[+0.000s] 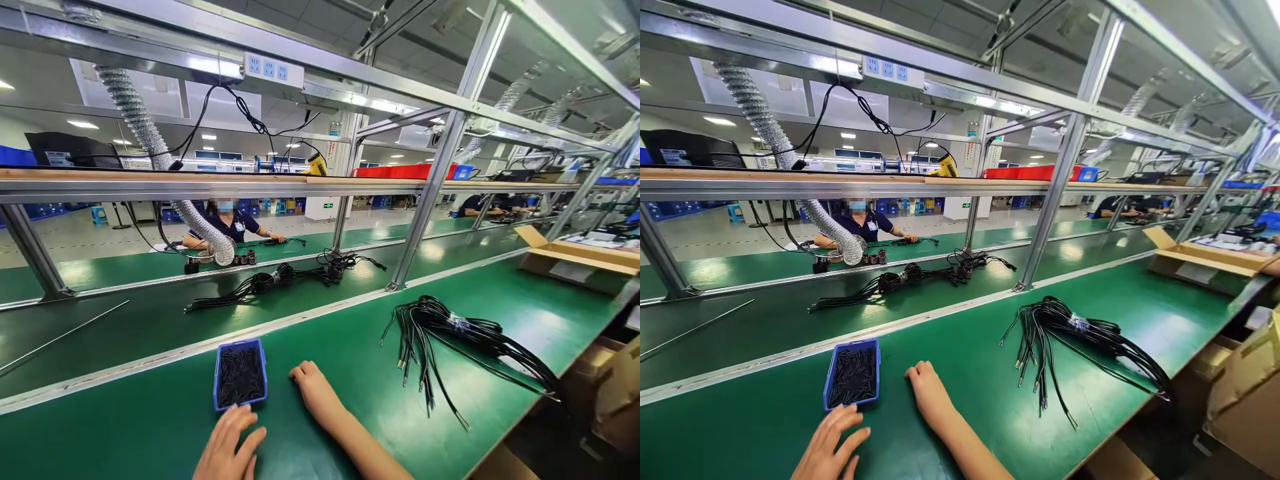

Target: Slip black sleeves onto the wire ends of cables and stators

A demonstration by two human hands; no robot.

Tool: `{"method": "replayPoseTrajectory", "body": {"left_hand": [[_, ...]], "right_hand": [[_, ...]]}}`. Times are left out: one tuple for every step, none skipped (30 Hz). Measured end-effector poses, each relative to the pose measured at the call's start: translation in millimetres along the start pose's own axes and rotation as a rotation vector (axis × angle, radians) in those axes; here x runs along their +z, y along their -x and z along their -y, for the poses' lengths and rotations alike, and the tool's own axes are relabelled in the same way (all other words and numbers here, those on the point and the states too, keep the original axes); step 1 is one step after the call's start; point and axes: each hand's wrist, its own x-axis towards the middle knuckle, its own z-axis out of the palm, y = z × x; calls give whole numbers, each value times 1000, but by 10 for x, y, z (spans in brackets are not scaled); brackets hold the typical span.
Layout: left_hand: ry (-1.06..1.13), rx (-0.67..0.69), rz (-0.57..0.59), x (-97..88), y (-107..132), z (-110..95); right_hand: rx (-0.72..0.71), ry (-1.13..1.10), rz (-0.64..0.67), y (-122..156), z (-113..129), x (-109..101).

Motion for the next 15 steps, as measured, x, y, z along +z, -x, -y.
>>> {"method": "replayPoseTrajectory", "body": {"left_hand": [[-52, 36, 12, -7, -101, 60], [-85, 66, 32, -7, -201, 120], [-103, 82, 58, 1, -290, 179], [-113, 79, 85, 16, -361, 233], [-122, 62, 109, 37, -411, 282], [-132, 38, 129, 61, -438, 326], [-142, 18, 147, 85, -445, 367], [-152, 2, 159, 104, -435, 404], [-157, -7, 164, 117, -413, 437], [-160, -14, 168, 120, -385, 466], [-161, -22, 172, 111, -356, 490], [-162, -33, 177, 90, -330, 507], [-163, -45, 182, 56, -314, 517], [-163, -58, 185, 11, -316, 518], [-163, -70, 186, -42, -343, 512]], "right_hand": [[-9, 34, 11, -26, 17, 16], [-20, 64, 20, -54, 29, 32], [-32, 88, 29, -84, 38, 48], [-44, 107, 35, -118, 43, 62], [-57, 120, 39, -157, 45, 74], [-71, 128, 40, -203, 44, 82], [-86, 132, 41, -256, 43, 87], [-103, 130, 41, -317, 41, 90], [-122, 126, 40, -384, 41, 91], [-140, 121, 37, -455, 44, 92], [-158, 115, 34, -527, 51, 94], [-175, 112, 31, -597, 62, 100], [-192, 111, 29, -662, 78, 110], [-210, 113, 31, -718, 97, 125], [-227, 118, 35, -764, 118, 146]]}}
